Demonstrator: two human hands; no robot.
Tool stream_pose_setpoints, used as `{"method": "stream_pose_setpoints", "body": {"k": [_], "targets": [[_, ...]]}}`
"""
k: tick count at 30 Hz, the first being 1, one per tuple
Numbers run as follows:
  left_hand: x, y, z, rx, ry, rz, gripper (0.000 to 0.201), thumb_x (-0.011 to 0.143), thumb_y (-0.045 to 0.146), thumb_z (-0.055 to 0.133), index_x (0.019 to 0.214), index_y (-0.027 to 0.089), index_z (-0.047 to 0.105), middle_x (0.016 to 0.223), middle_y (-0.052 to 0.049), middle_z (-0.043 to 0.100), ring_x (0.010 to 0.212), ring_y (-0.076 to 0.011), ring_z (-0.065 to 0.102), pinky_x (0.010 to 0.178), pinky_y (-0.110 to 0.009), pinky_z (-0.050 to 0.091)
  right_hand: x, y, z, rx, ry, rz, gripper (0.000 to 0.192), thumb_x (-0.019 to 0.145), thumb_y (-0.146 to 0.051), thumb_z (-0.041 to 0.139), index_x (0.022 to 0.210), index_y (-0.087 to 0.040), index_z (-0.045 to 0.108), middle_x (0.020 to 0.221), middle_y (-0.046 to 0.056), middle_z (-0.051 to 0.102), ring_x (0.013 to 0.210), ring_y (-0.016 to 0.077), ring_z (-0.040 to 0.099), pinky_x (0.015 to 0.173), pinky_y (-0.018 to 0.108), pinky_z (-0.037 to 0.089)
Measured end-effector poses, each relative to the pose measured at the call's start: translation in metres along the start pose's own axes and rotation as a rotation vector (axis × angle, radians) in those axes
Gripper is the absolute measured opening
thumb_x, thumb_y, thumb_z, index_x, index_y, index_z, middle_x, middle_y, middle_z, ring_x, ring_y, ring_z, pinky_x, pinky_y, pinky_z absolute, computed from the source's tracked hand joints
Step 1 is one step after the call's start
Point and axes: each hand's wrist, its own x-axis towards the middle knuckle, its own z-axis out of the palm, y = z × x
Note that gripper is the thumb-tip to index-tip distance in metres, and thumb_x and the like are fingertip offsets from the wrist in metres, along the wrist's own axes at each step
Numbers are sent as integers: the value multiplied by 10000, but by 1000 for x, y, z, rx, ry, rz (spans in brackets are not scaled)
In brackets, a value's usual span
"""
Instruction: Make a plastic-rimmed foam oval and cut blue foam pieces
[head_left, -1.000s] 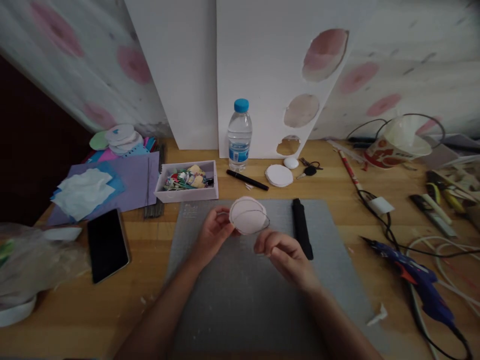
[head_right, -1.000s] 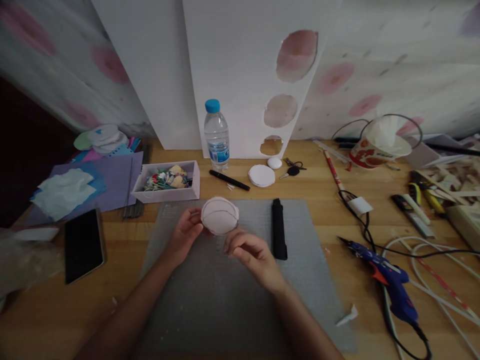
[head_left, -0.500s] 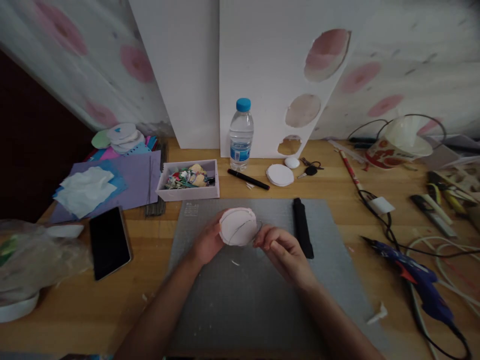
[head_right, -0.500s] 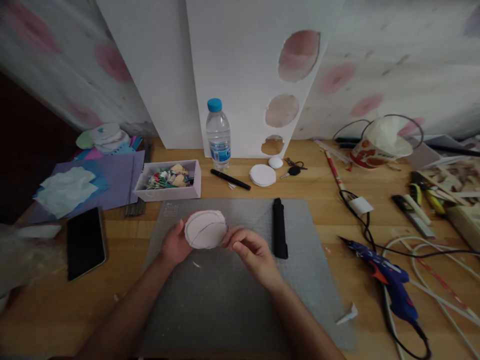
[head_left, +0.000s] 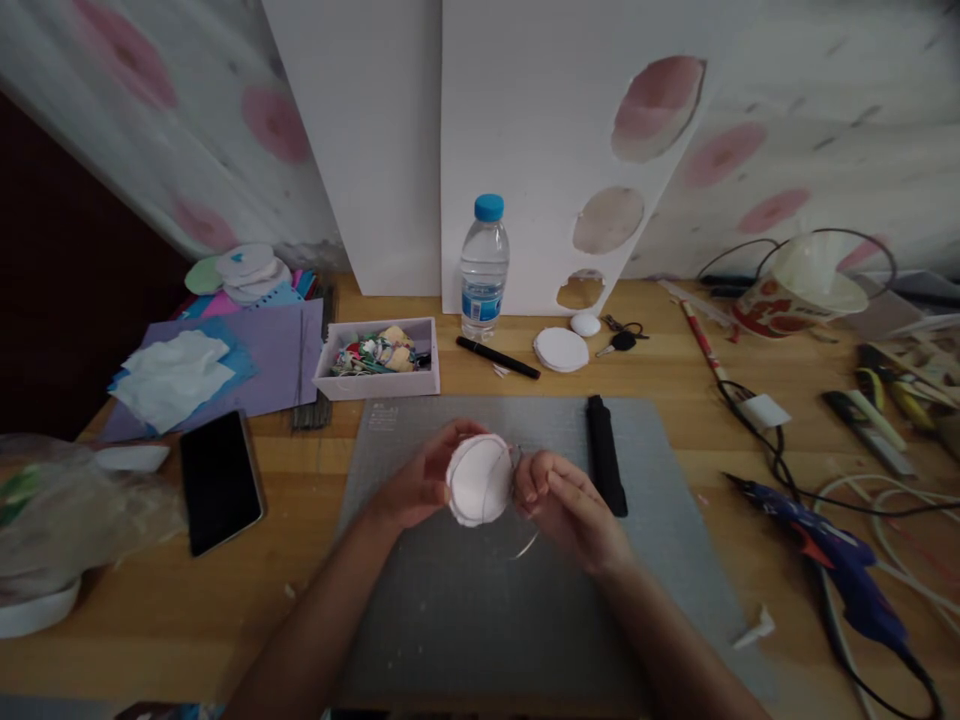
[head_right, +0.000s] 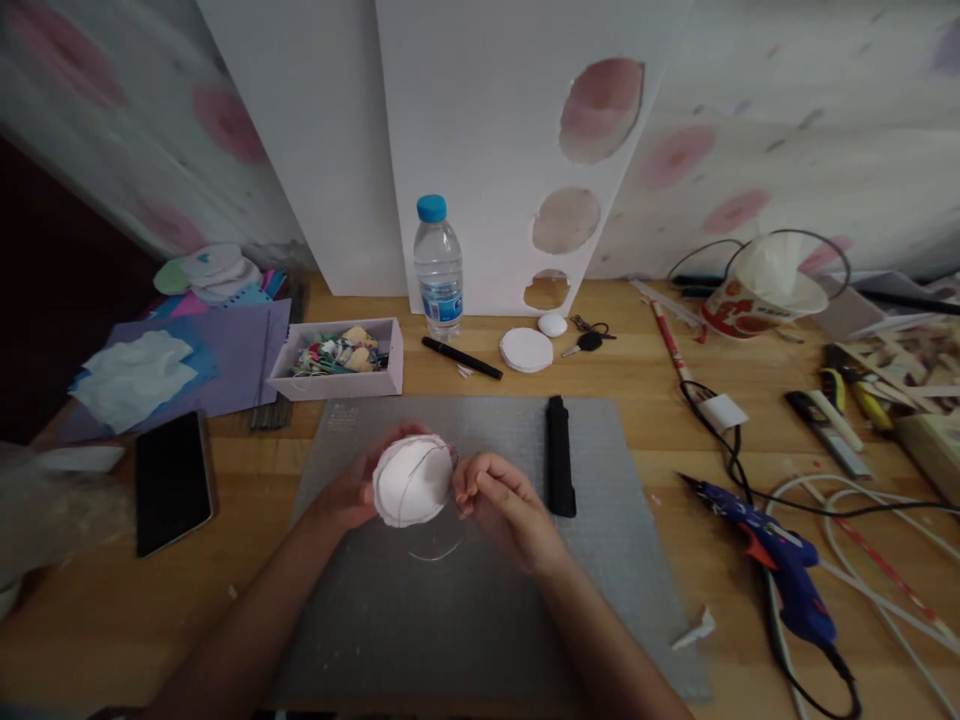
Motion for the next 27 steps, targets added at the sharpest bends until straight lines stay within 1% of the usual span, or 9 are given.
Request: {"method": "stream_pose_setpoints", "body": {"k": [2,4,8,10,12,15,19,23,27], "targets": [[-1,0,1,1,-4,-16,762,589,579,802,1207,196,575,1167,-158,650,1081,-340,605,875,-418,469,1,2,-2,-138,72,-58,279,899,-407,555,714,-198,572,684,9,513,648,151,477,613,280,396],[-2,0,1,-20,-34,-74,760,630,647,735,1216,186,588,1119,-167,667,1041,-358,628,841,-446,493,2,5,-5,-224,151,-115,270,919,-391,524,733,-204,586,703,9,521,665,152,482,626,279,403],[-4,-2,2,-29,-127,-221,798,614,735,677,1169,163,634,996,-184,703,929,-382,673,695,-432,542,2,7,-9,-300,239,-157,114,911,-312,571,865,-236,643,833,7,546,732,143,490,688,267,419],[-3,-4,3,-15,-142,-267,788,606,735,686,1130,148,652,959,-185,709,833,-352,695,626,-391,548,2,6,-8,-362,215,-168,104,873,-328,632,920,-247,677,930,25,568,828,163,519,753,284,435],[-1,-5,3,-7,-133,-311,751,605,704,717,1101,143,661,921,-169,715,743,-298,702,580,-342,545,1,3,-4,-456,136,-187,162,851,-365,657,962,-255,699,989,42,577,929,192,533,801,302,445],[-1,-8,1,6,-93,-373,692,611,669,738,1059,145,676,841,-130,720,653,-240,699,537,-291,540,1,-1,3,-597,40,-221,198,863,-398,635,989,-256,691,970,53,580,920,203,548,772,313,466],[-1,-10,-2,59,-68,-407,670,627,655,736,1067,153,681,802,-106,718,626,-219,697,534,-274,541,1,-1,6,-711,52,-271,156,881,-369,607,944,-236,663,899,49,572,827,187,541,712,313,471],[-2,-10,-3,110,-65,-422,631,655,635,724,1085,175,684,821,-99,723,623,-207,683,532,-266,519,1,0,4,-857,73,-342,86,888,-265,587,933,-240,656,881,48,599,837,194,559,729,335,477],[-2,-9,-1,107,-59,-429,619,661,635,715,1083,184,682,818,-100,729,586,-201,666,494,-257,487,0,-2,2,-1015,84,-456,127,873,-188,585,928,-246,684,861,51,633,831,205,595,729,363,493]]}}
